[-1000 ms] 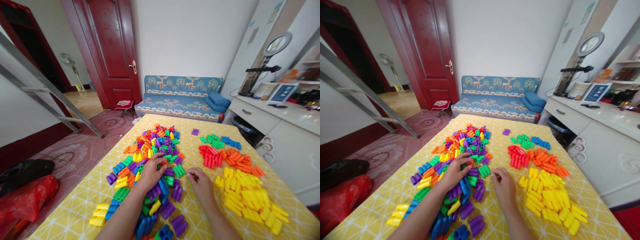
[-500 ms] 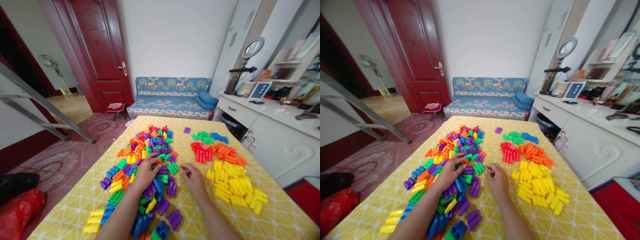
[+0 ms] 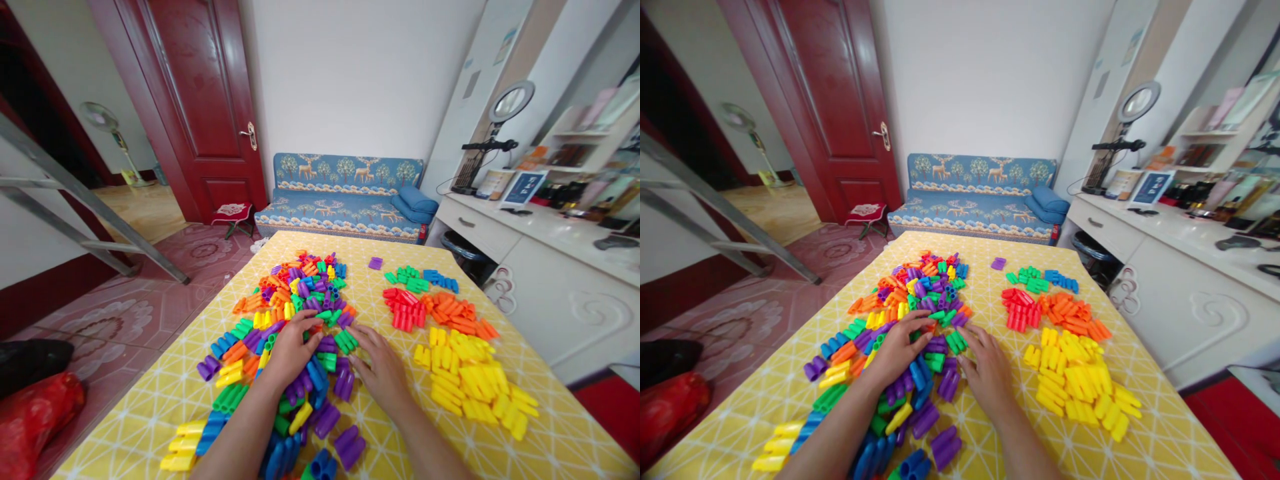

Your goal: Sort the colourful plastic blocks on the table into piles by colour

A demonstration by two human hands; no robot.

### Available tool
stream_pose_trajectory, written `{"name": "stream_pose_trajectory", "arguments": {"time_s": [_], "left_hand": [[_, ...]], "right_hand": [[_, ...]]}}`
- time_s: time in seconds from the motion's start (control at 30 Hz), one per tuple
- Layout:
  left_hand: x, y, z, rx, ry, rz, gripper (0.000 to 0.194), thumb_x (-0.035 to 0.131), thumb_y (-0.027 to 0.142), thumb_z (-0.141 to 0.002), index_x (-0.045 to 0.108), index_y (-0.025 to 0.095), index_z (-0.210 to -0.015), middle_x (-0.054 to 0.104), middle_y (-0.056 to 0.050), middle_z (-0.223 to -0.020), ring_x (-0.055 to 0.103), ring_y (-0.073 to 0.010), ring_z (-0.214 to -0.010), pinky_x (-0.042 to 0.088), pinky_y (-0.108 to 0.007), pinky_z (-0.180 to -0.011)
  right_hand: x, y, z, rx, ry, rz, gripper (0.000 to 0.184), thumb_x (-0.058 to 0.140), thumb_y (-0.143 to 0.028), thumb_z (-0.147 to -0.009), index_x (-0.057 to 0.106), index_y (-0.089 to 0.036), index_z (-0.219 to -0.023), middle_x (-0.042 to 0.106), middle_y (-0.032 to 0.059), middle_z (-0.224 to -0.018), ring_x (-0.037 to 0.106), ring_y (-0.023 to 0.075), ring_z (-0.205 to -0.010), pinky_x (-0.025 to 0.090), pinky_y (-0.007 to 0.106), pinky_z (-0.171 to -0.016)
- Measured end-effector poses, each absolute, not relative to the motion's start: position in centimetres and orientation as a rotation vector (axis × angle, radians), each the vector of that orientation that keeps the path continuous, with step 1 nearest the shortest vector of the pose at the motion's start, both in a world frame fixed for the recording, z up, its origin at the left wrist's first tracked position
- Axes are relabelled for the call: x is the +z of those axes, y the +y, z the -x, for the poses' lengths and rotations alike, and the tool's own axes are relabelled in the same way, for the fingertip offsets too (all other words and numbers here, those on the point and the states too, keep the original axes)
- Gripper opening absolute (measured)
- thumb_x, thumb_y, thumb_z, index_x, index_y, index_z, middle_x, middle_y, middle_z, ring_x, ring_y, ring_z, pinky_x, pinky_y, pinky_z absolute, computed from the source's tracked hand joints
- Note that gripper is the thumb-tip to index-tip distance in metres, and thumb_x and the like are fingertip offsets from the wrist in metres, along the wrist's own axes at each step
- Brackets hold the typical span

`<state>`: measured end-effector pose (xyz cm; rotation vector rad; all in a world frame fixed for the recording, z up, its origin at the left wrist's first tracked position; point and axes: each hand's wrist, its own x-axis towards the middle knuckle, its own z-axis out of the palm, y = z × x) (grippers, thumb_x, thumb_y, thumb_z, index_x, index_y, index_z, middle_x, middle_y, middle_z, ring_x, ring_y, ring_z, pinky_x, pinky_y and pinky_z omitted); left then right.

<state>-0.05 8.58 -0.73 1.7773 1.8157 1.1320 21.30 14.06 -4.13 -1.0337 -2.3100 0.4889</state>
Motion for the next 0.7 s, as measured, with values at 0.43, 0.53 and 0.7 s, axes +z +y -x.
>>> {"name": "stream_pose_trajectory", "arguments": {"time_s": [0.43,0.53,0.7], "left_hand": [[-0.4,8.4,-0.2,1.117,1.819,-1.769,0.025,0.06,0.017,-0.084,0.073,0.021,-0.105,0.061,-0.009,-0.127,0.059,-0.0239,-0.114,0.045,-0.039,-0.101],[-0.5,8.4,-0.1,1.116,1.821,-1.771,0.025,0.06,0.018,-0.084,0.073,0.021,-0.106,0.061,-0.008,-0.127,0.059,-0.0232,-0.114,0.044,-0.038,-0.101],[-0.8,8.5,0.0,1.14,1.826,-1.764,0.026,0.06,0.021,-0.084,0.072,0.021,-0.108,0.06,-0.009,-0.128,0.059,-0.0238,-0.114,0.045,-0.038,-0.101]], "right_hand": [[-2.6,12.5,-19.5,0.235,-2.482,1.159,0.051,0.053,-0.017,-0.089,0.052,-0.039,-0.136,0.052,0.0056,-0.136,0.048,0.0255,-0.117,0.042,0.041,-0.098],[-2.5,12.4,-19.5,0.29,-2.445,1.14,0.047,0.053,-0.014,-0.088,0.058,-0.036,-0.13,0.056,0.0064,-0.126,0.049,0.0243,-0.114,0.042,0.039,-0.098],[-2.5,12.4,-19.9,0.384,-2.369,1.193,0.042,0.055,-0.016,-0.087,0.06,-0.031,-0.125,0.053,0.0079,-0.118,0.053,0.0235,-0.109,0.045,0.036,-0.093]]}}
